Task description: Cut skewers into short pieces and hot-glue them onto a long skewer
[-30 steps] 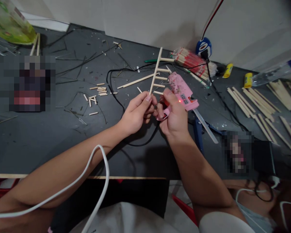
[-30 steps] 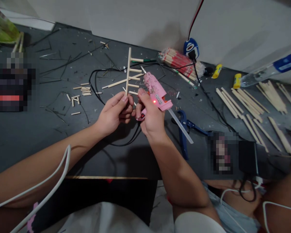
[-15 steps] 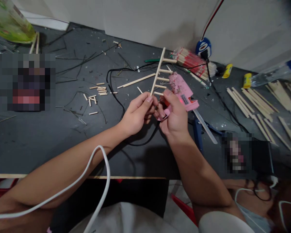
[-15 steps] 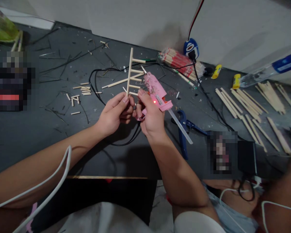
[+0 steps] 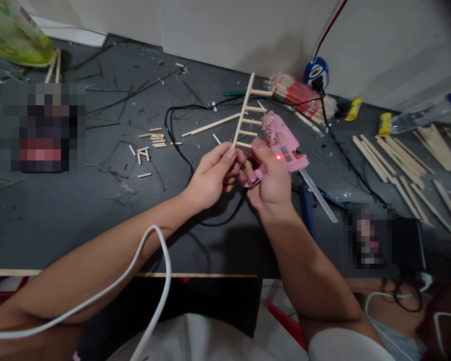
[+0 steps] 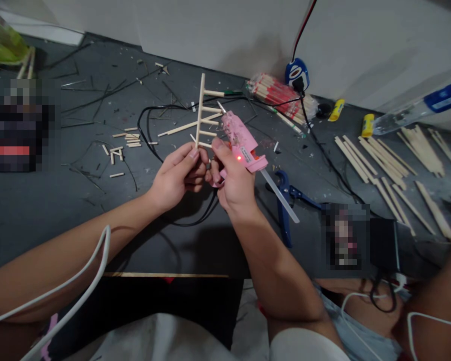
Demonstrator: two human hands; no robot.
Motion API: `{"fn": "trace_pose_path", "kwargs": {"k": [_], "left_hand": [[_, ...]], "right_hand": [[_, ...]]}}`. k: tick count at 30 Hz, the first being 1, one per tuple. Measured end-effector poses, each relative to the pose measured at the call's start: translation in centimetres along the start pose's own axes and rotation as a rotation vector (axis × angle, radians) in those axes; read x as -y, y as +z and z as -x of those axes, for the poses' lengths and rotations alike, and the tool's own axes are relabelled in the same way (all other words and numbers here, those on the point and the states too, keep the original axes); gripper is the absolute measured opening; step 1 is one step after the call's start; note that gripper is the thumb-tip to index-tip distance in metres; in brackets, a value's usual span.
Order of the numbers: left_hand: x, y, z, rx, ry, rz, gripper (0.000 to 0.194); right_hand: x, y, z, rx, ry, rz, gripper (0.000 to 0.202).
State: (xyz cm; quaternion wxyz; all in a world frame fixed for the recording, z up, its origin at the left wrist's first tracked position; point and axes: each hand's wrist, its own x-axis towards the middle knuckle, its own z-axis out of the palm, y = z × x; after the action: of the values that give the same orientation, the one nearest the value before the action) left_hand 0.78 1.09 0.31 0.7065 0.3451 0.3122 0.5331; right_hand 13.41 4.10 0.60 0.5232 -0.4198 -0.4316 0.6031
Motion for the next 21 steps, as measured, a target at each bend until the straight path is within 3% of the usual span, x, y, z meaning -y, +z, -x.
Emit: {"fn": "trace_pose_path", "kwargs": {"k": [7,21], "left_hand": [[0.04,0.00,-0.04,-0.008,-0.007,0.006,0.036],[0.41,0.10,-0.19,-0.032,0.000,0.007,0.037]], "right_hand": [[-0.17,-0.08,-0.03,0.016,-0.042,0.094,0.045],[-0.16,0.25,0.11,-0.032,-0.053,0.054,0.044]]}}
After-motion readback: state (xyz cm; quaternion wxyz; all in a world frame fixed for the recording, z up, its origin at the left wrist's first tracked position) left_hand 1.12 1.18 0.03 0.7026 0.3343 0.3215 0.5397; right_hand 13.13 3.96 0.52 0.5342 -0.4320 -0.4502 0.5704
